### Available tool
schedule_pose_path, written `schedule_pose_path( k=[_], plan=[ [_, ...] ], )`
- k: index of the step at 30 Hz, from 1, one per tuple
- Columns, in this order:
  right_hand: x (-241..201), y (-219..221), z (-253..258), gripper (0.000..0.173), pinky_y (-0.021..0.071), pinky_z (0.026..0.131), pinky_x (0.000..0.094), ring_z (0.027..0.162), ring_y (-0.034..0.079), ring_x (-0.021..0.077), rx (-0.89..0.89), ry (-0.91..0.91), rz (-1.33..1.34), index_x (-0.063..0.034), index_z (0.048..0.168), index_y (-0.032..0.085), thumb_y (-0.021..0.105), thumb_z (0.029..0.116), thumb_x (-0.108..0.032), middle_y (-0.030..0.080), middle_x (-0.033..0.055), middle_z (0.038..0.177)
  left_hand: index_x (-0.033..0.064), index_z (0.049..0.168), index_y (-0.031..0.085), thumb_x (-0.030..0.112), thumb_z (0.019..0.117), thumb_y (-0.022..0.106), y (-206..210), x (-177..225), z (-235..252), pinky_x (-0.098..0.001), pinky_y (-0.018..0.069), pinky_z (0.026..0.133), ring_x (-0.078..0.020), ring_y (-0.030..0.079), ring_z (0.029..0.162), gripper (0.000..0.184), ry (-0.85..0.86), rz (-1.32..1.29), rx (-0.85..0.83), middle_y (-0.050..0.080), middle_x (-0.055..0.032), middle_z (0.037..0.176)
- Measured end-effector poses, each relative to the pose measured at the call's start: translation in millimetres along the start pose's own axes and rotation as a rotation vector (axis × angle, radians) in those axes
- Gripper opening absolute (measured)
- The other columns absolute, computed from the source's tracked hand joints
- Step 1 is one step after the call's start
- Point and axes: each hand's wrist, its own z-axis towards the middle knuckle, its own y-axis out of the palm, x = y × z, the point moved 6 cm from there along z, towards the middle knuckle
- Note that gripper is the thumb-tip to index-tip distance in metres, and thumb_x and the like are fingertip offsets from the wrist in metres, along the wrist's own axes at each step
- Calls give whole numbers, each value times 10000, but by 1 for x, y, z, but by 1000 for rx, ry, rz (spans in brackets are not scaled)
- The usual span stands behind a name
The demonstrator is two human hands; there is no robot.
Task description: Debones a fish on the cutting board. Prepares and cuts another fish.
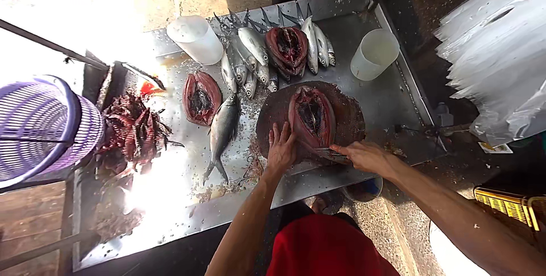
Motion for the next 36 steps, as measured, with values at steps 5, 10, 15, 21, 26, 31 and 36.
schedule_pose_path(
  k=[5,10,15,21,26,31,36],
  plan=[
    [1,21,-30,707,511,923,657,1130,660,450,20,80,122,-399,1616,315,530,1009,-107,693,212,1224,241,1380,647,337,1009,439,9,55,-42,-758,195,1149,-561,296,1474,436,-106,-9,33,430,-226,1582],
    [40,37,-17,587,542,963,515,1118,685,283,167,-86,578,-233,1625,344,487,1062,-150,529,102,1534,231,1430,600,368,970,513,17,106,-68,-783,205,1124,-535,294,1486,488,-80,-43,-5,385,-219,1612],
    [25,14,33,576,588,829,461,903,714,248,394,-92,717,-205,1608,380,532,1058,-288,597,132,1443,-10,1464,525,329,995,491,-4,87,-40,-646,262,1201,-455,371,1479,580,-146,-119,159,467,-225,1555],
    [21,28,62,569,417,1161,504,1335,586,287,407,-46,566,-221,1603,398,517,1051,-290,623,124,1433,7,1622,211,409,1080,281,30,56,5,-514,164,1273,-333,138,1588,678,-262,47,-13,152,-188,1706],
    [20,44,51,577,472,1093,512,1236,651,309,407,-65,516,-202,1613,378,492,1053,-284,656,139,1382,21,1624,218,347,1075,240,35,60,7,-498,174,1273,-315,159,1587,639,-279,146,-23,157,-182,1706],
    [9,24,74,556,474,1095,487,1218,661,295,473,-22,572,-205,1592,420,499,1048,-285,696,142,1305,21,1629,191,337,1079,228,34,58,8,-482,166,1276,-298,142,1591,635,-293,144,-37,129,-173,1713],
    [11,35,57,573,498,1055,505,1170,683,313,427,-87,507,-181,1599,405,489,1037,-257,702,155,1286,20,1628,194,332,1078,229,33,59,10,-490,168,1276,-300,147,1590,634,-291,134,-42,134,-174,1712]
  ],
)
